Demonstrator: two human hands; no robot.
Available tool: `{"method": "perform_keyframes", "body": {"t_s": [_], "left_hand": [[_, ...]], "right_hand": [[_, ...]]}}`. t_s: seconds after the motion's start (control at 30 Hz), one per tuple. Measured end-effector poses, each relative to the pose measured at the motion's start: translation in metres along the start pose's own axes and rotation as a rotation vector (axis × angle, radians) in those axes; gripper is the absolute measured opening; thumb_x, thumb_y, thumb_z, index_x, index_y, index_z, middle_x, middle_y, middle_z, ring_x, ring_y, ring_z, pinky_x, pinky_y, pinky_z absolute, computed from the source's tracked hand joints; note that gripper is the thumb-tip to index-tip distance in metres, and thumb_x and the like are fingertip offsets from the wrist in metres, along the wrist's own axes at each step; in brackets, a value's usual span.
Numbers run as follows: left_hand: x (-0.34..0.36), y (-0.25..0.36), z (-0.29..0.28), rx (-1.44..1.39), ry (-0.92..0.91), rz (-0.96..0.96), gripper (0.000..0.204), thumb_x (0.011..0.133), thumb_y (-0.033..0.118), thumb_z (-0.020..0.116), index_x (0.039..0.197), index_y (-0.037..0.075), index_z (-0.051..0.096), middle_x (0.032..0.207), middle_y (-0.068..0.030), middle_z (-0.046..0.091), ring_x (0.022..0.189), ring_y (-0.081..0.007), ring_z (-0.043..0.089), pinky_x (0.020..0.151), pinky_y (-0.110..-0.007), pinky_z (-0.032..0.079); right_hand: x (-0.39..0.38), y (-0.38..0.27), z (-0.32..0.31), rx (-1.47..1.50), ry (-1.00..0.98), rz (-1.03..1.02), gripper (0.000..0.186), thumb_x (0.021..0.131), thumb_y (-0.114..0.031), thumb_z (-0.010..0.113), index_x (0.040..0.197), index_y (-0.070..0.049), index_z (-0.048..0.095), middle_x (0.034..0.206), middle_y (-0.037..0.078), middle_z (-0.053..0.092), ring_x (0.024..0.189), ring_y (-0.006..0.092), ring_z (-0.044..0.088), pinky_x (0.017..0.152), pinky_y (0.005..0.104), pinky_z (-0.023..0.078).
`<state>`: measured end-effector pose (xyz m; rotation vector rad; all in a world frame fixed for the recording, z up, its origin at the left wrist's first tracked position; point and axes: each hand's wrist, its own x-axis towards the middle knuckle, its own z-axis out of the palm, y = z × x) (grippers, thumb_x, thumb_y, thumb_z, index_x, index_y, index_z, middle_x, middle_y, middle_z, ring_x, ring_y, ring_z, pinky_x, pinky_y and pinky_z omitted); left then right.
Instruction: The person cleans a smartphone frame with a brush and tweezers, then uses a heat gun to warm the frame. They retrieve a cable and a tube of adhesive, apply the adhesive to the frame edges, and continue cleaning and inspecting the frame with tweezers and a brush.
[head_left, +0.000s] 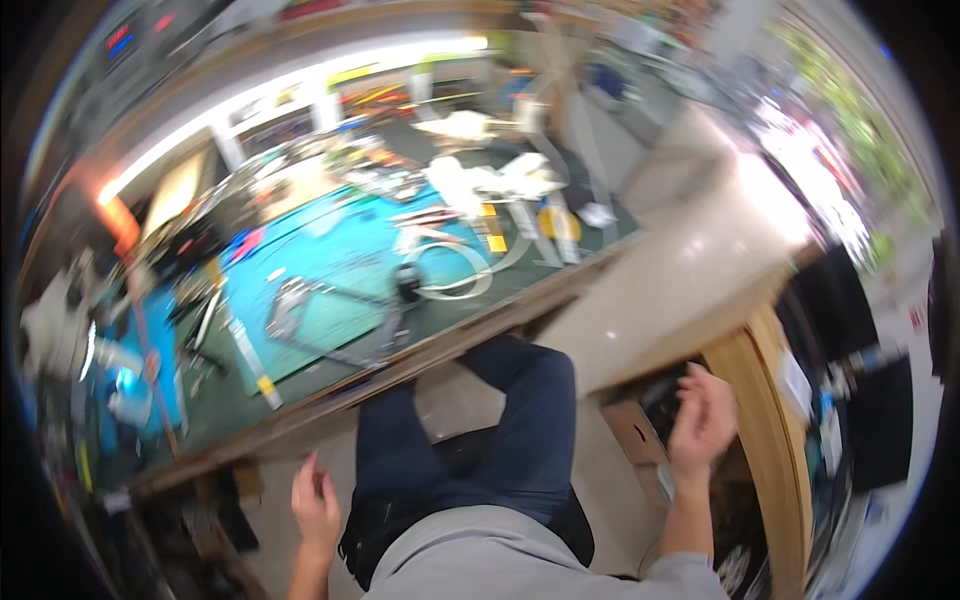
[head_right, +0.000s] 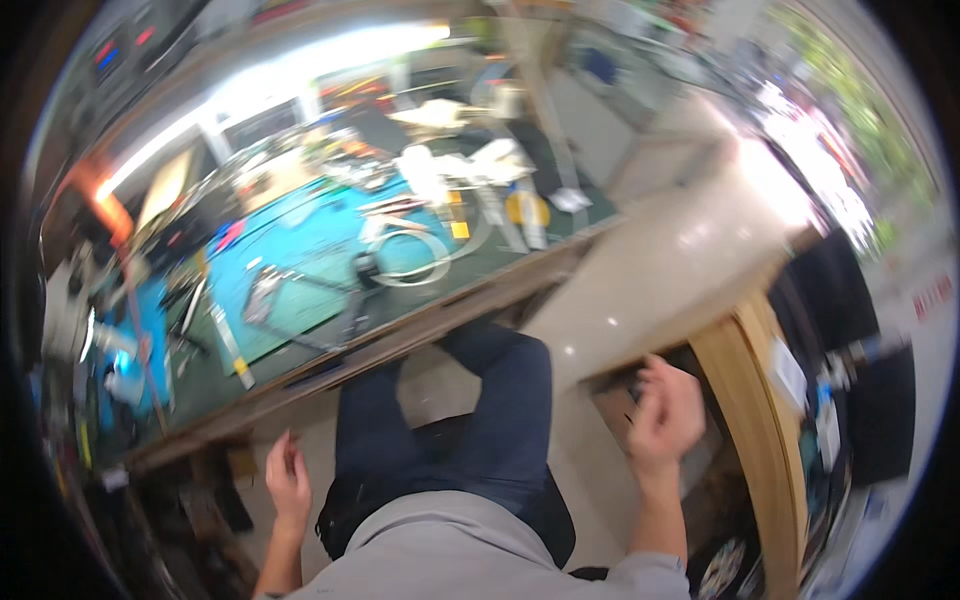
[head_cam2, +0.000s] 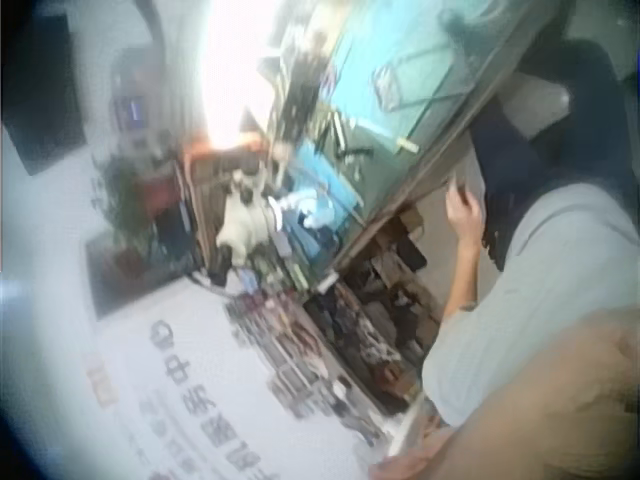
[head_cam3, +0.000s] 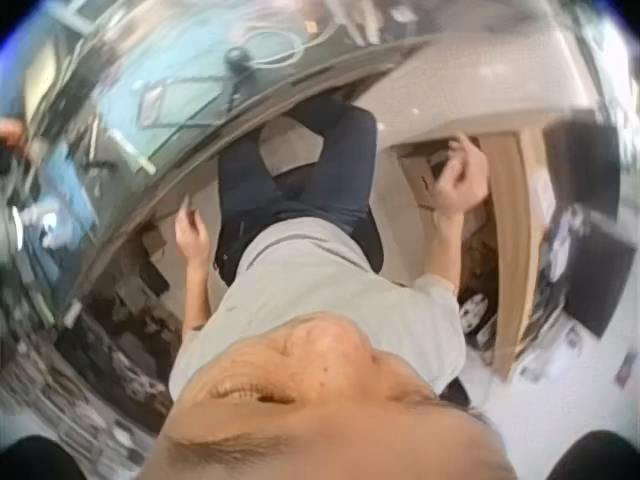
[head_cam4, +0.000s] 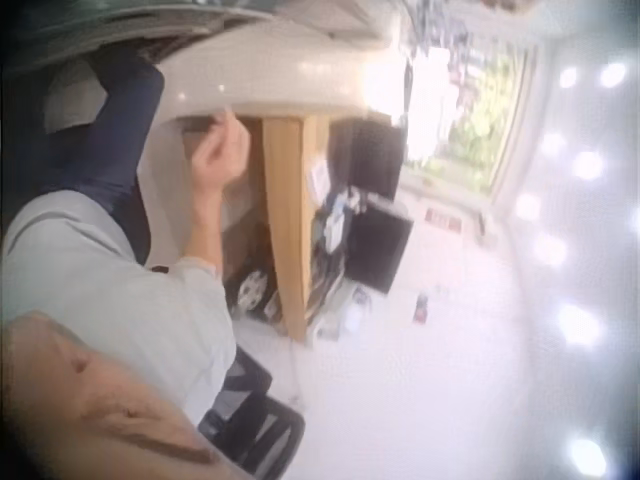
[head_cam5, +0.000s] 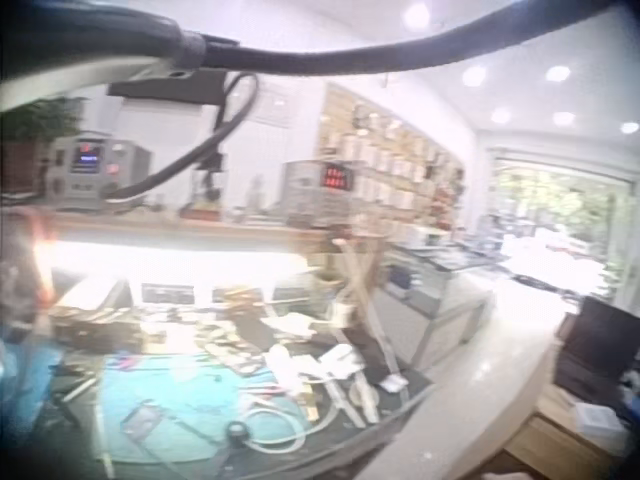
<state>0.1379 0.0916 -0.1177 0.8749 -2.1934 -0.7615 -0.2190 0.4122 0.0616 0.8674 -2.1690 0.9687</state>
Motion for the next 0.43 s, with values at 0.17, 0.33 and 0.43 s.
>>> {"method": "perform_keyframes", "body": {"t_s": [0.17,0.33,0.43], "left_hand": [[-0.090,-0.117,0.050,-0.274,-0.444,-0.545,0.053,0.104,0.019,0.061,0.152,0.004,0.046,0.141,-0.0191,0.059,0.132,-0.0343,0.055,0.104,-0.040,0.049],[-0.078,-0.105,0.037,-0.088,-0.683,-0.332,0.042,0.111,0.029,0.050,0.141,0.001,0.060,0.127,-0.0175,0.071,0.122,-0.0286,0.064,0.110,-0.041,0.046],[-0.068,-0.104,0.021,-0.140,-0.731,-0.359,0.043,0.111,0.032,0.049,0.141,0.003,0.061,0.129,-0.0185,0.070,0.122,-0.0315,0.065,0.112,-0.042,0.044]], "right_hand": [[-0.084,0.039,-0.007,-0.175,-0.598,0.136,0.021,0.093,-0.013,0.062,0.112,-0.009,0.071,0.095,0.014,0.070,0.091,0.0326,0.071,0.073,0.0427,0.058],[-0.279,0.094,-0.024,-0.453,-2.011,0.496,0.029,0.082,-0.021,0.067,0.105,-0.007,0.078,0.105,0.018,0.077,0.100,0.0349,0.074,0.080,0.0494,0.059],[-0.436,0.098,-0.056,0.096,-2.241,1.000,0.039,0.084,-0.023,0.072,0.121,-0.008,0.074,0.113,0.014,0.076,0.097,0.0278,0.074,0.079,0.0423,0.060]]}}
